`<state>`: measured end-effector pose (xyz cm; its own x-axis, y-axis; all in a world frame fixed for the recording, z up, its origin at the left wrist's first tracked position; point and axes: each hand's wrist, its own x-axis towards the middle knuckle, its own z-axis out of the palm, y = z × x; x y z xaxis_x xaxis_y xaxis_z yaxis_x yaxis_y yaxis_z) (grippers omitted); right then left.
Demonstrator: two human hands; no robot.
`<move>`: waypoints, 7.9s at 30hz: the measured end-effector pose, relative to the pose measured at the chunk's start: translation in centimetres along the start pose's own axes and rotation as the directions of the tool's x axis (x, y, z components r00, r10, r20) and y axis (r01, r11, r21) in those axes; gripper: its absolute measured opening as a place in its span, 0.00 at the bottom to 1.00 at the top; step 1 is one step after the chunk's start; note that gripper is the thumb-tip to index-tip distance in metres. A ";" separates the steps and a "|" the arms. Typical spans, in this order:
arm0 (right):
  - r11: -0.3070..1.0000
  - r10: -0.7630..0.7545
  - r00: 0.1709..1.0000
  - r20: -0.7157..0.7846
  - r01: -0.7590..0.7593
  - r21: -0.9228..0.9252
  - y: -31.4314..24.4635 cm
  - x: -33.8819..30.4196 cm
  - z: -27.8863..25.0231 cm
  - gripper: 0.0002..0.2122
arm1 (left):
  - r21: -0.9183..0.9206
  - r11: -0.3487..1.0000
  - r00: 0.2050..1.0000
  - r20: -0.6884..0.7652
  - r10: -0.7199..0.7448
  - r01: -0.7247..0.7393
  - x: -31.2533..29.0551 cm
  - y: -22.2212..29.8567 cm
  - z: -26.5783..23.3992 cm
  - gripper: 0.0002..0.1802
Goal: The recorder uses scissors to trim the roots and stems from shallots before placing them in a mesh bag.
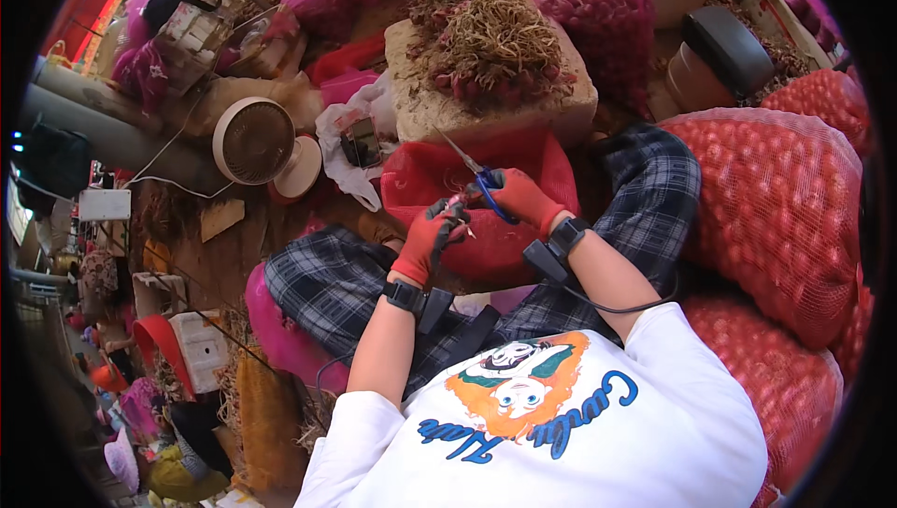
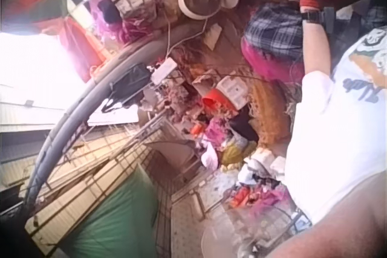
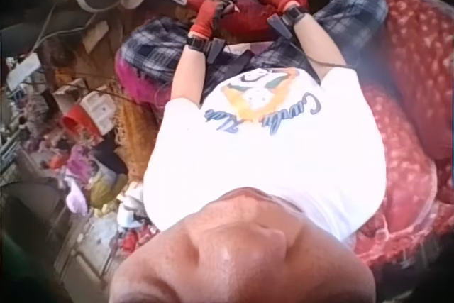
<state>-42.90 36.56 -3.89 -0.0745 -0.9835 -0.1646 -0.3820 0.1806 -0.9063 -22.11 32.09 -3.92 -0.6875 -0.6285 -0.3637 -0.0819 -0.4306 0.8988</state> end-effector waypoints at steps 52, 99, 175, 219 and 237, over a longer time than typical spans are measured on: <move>0.034 0.460 0.883 -0.093 -0.123 -0.992 4.7 2.8 -10.0 0.17 | 0.610 0.789 0.901 -0.301 0.314 -0.071 6.7 -0.2 -6.6 0.15; 0.741 -0.313 0.950 0.021 0.258 -0.620 -3.9 -6.4 -2.0 0.33 | -0.915 0.285 0.955 0.296 -0.004 0.285 -2.2 0.3 -2.1 0.18; 0.734 -0.213 0.976 -0.037 0.135 -0.665 -1.2 -7.9 0.7 0.25 | -0.078 0.977 0.935 -0.312 0.167 -0.201 -2.1 -3.9 0.8 0.19; 0.997 0.022 0.992 0.121 -0.031 0.069 -5.1 -6.2 -0.3 0.15 | -0.597 0.655 0.858 -0.489 0.160 -0.463 -14.3 4.8 -6.5 0.21; 0.767 0.070 0.994 0.089 -0.111 0.633 -1.6 -3.9 1.9 0.11 | -0.209 0.956 0.978 -0.073 0.194 -0.205 -2.4 -1.1 4.8 0.21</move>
<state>-40.28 40.12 -2.51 -0.0190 -0.9649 -0.2620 0.2981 0.2447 -0.9226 -23.81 37.21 -2.87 -0.6356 -0.7458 -0.1995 0.2132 -0.4179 0.8831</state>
